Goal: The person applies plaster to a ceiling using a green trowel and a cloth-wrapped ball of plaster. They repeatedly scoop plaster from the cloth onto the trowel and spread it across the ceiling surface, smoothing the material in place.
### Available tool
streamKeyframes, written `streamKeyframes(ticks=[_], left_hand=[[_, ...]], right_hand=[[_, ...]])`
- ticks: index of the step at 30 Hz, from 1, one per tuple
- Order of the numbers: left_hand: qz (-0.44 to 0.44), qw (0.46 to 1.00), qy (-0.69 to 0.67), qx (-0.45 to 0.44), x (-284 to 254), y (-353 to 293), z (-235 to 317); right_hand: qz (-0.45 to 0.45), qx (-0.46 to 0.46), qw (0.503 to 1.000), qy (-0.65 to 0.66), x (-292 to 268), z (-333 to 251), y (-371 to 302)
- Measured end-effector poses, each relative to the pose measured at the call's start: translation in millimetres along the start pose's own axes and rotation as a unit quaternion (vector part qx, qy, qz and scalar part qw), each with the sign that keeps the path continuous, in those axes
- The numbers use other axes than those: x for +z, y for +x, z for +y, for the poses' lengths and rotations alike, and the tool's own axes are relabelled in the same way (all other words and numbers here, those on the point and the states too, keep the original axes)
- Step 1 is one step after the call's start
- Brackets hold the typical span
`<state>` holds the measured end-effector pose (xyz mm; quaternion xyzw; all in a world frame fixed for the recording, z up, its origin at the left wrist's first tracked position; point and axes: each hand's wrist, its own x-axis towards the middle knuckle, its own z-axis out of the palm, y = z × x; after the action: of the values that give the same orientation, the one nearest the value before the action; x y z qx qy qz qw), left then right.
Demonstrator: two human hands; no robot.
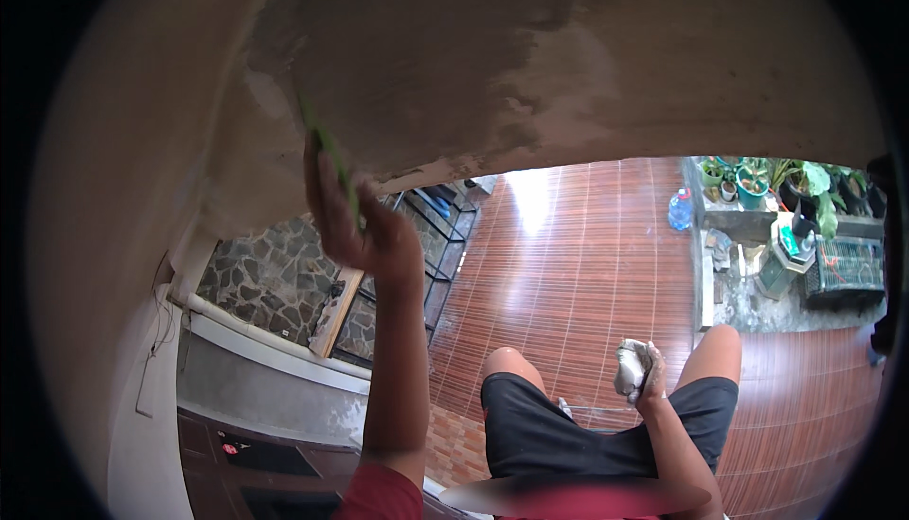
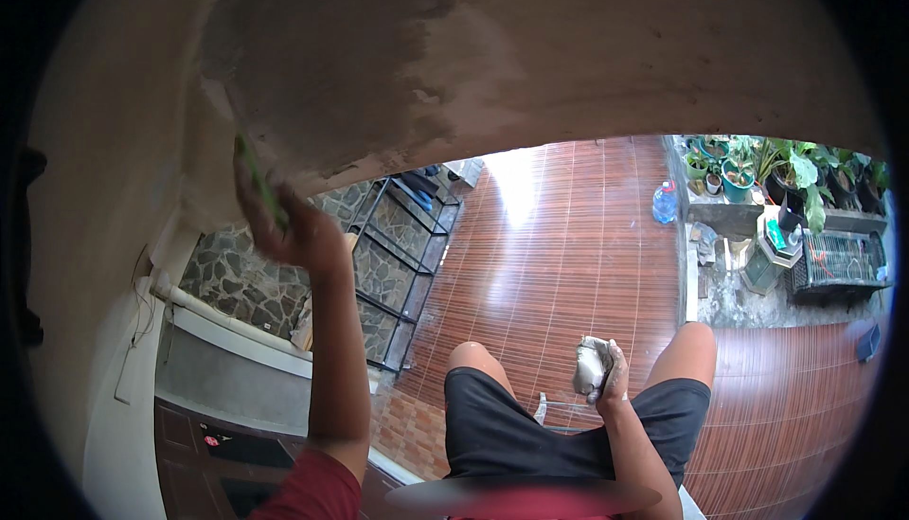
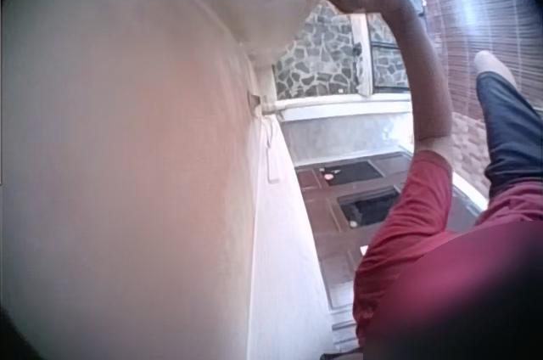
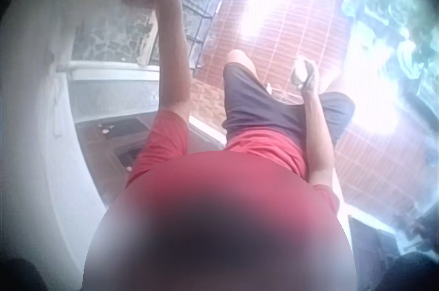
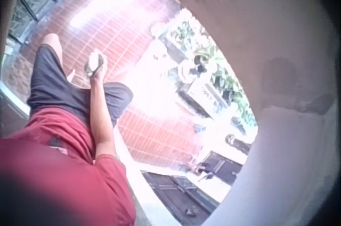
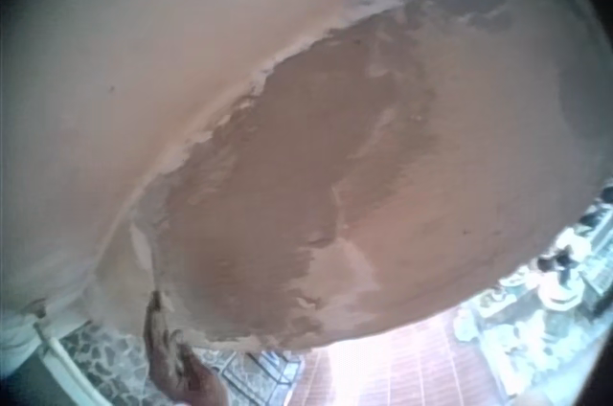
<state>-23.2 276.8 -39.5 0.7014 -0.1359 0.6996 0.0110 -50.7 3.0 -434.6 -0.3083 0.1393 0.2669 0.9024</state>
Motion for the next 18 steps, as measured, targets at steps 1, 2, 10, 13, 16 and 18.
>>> streamKeyframes(ticks=[1,2,10,13,16,18], left_hand=[[0.001,1.000,-0.019,0.010,8,5,-8],[-0.029,0.999,-0.024,0.001,18,2,-9],[-0.146,0.983,-0.102,0.046,56,-60,45],[-0.197,0.962,-0.162,0.097,38,-74,57],[-0.217,0.936,-0.264,0.082,9,-77,58],[-0.149,0.958,-0.240,0.050,-6,-72,51]], right_hand=[[-0.007,-0.016,1.000,-0.005,0,0,1],[0.008,-0.016,1.000,-0.014,0,0,1],[-0.001,0.029,1.000,0.011,-8,0,4],[-0.008,0.029,0.999,0.011,-8,1,4],[-0.002,0.028,1.000,0.008,-8,0,3],[0.005,0.035,0.999,0.002,-9,0,2]])
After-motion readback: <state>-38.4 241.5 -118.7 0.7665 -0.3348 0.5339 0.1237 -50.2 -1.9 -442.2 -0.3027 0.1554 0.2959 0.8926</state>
